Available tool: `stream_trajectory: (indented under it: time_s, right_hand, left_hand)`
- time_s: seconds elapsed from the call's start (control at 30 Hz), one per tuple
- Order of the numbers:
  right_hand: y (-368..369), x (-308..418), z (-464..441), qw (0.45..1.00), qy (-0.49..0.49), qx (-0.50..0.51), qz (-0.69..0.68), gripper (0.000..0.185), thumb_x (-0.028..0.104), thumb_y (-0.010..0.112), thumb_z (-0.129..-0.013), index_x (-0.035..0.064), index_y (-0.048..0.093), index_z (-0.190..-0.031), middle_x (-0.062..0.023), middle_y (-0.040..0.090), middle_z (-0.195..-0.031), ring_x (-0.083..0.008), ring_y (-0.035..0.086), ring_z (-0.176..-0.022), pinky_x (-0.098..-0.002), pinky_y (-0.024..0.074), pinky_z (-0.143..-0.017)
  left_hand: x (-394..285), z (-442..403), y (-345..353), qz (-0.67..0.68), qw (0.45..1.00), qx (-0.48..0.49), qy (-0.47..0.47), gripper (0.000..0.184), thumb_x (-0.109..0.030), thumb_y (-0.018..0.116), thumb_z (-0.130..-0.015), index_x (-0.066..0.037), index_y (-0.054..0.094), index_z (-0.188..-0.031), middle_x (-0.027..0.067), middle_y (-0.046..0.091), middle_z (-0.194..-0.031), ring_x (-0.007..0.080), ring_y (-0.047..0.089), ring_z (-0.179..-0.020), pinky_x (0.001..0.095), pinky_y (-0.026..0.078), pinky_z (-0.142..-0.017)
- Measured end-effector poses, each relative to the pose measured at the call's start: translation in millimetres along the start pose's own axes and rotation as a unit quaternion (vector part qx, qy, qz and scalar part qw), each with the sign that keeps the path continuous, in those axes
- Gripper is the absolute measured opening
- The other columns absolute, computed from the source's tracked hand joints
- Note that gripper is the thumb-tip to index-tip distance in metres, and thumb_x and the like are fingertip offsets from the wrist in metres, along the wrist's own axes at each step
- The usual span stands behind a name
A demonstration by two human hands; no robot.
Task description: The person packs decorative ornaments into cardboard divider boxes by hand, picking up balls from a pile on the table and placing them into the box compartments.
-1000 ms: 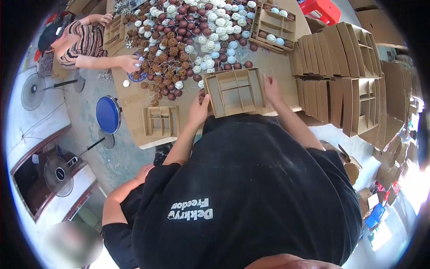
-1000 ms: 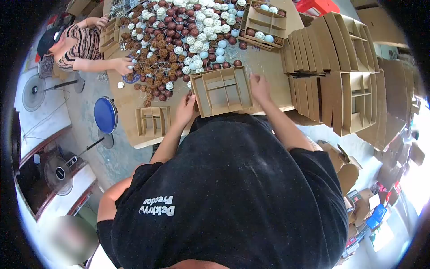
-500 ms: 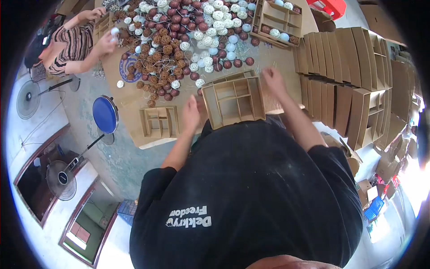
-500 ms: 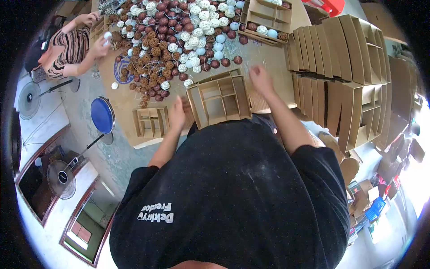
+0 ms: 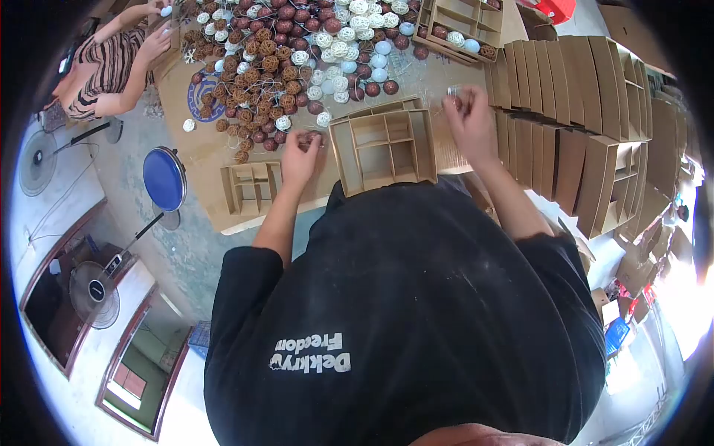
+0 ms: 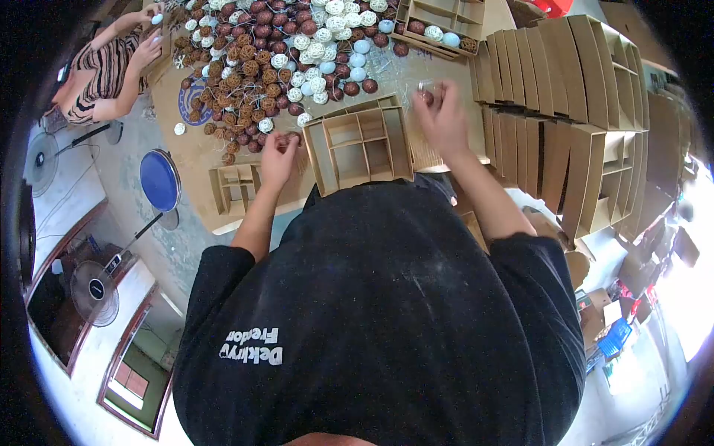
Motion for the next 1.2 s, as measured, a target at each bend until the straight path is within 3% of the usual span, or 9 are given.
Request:
stream_trajectory:
  time_s: [0.2,0.3,0.43,0.5,0.57,0.8,1.0,1.13,1.2]
  right_hand:
    - [44,6,97,0.95,-0.027,0.271,0.156,0.051,0.051,0.074,-0.09,0.0114,0.061,-0.118,-0.0111,0.063,-0.106,-0.0378,0.067,-0.097,-0.0472,0.055,-0.079]
    - [44,6,109,0.956,-0.051,0.232,0.172,0.05,0.051,0.072,-0.091,0.0146,0.061,-0.123,-0.0121,0.061,-0.109,-0.0362,0.067,-0.098,-0.0471,0.0561,-0.081]
    - [28,7,115,0.97,-0.111,0.16,0.146,0.047,0.047,0.072,-0.093,0.0189,0.061,-0.129,-0.0126,0.06,-0.107,-0.0352,0.068,-0.096,-0.0471,0.0573,-0.08]
    - [37,1,121,0.945,-0.122,0.248,0.175,0.045,0.043,0.073,-0.093,0.023,0.06,-0.132,-0.0113,0.059,-0.107,-0.0346,0.068,-0.095,-0.0465,0.0581,-0.079]
    - [36,-2,124,0.943,-0.122,0.258,0.17,0.045,0.041,0.073,-0.093,0.0243,0.06,-0.133,-0.0108,0.059,-0.107,-0.0345,0.068,-0.094,-0.0466,0.0582,-0.079]
    - [32,8,132,0.919,-0.167,0.304,0.186,0.042,0.03,0.072,-0.093,0.0286,0.062,-0.135,-0.0075,0.058,-0.109,-0.0324,0.067,-0.096,-0.0452,0.058,-0.079]
    - [36,-10,144,0.918,-0.201,0.286,0.187,0.052,0.02,0.07,-0.091,0.0332,0.06,-0.14,-0.0065,0.058,-0.109,-0.029,0.066,-0.1,-0.0443,0.0574,-0.081]
    - [33,-10,141,0.924,-0.22,0.26,0.175,0.051,0.02,0.07,-0.092,0.0306,0.06,-0.14,-0.007,0.061,-0.103,-0.0294,0.067,-0.094,-0.0438,0.0575,-0.08]
    - [31,-3,138,0.925,-0.222,0.269,0.153,0.051,0.02,0.072,-0.091,0.0288,0.06,-0.14,-0.0078,0.061,-0.1,-0.03,0.067,-0.092,-0.044,0.0575,-0.079]
  left_hand:
    - [-104,39,-29,0.227,0.962,0.126,0.08,0.027,-0.009,0.065,-0.1,-0.002,0.055,-0.125,0.006,0.068,-0.11,0.0144,0.067,-0.098,0.0307,0.055,-0.088]
    - [-130,45,-19,0.288,0.934,0.202,0.063,0.031,-0.009,0.065,-0.1,-0.001,0.055,-0.129,0.0078,0.069,-0.111,0.0151,0.066,-0.104,0.0299,0.053,-0.092]
    - [-147,43,1,0.103,0.961,0.237,0.095,0.033,-0.015,0.07,-0.096,-0.003,0.059,-0.125,0.0109,0.071,-0.111,0.0205,0.067,-0.11,0.0347,0.053,-0.093]
    - [-158,43,6,-0.158,0.953,0.173,0.194,0.036,-0.018,0.077,-0.089,-0.008,0.063,-0.12,0.0132,0.069,-0.116,0.0302,0.064,-0.113,0.0416,0.05,-0.097]
    - [-156,49,13,-0.174,0.923,0.101,0.327,0.039,-0.019,0.081,-0.082,-0.01,0.065,-0.116,0.0173,0.064,-0.118,0.0379,0.059,-0.115,0.0456,0.048,-0.1]
    - [-144,43,20,-0.182,0.964,0.029,0.19,0.043,-0.025,0.084,-0.08,-0.009,0.064,-0.114,0.0176,0.059,-0.114,0.0379,0.06,-0.109,0.0459,0.05,-0.092]
    - [-135,31,17,-0.208,0.967,0.006,0.149,0.042,-0.032,0.084,-0.083,-0.009,0.06,-0.109,0.0075,0.061,-0.071,0.0282,0.064,-0.068,0.0406,0.05,-0.065]
    - [-145,37,16,-0.186,0.973,0.022,0.131,0.039,-0.031,0.082,-0.084,-0.008,0.06,-0.109,0.0128,0.065,-0.077,0.0346,0.066,-0.075,0.0454,0.05,-0.068]
    - [-140,36,15,-0.125,0.986,0.065,0.092,0.031,-0.028,0.077,-0.091,-0.007,0.065,-0.11,0.0089,0.067,-0.078,0.0245,0.067,-0.073,0.0401,0.05,-0.066]
Point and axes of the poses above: each hand's wrist, its own z-axis away from the middle knuckle, its own y-axis out of the palm, x = y × z, the point moved 10 cm from there along -z, towards the middle knuckle
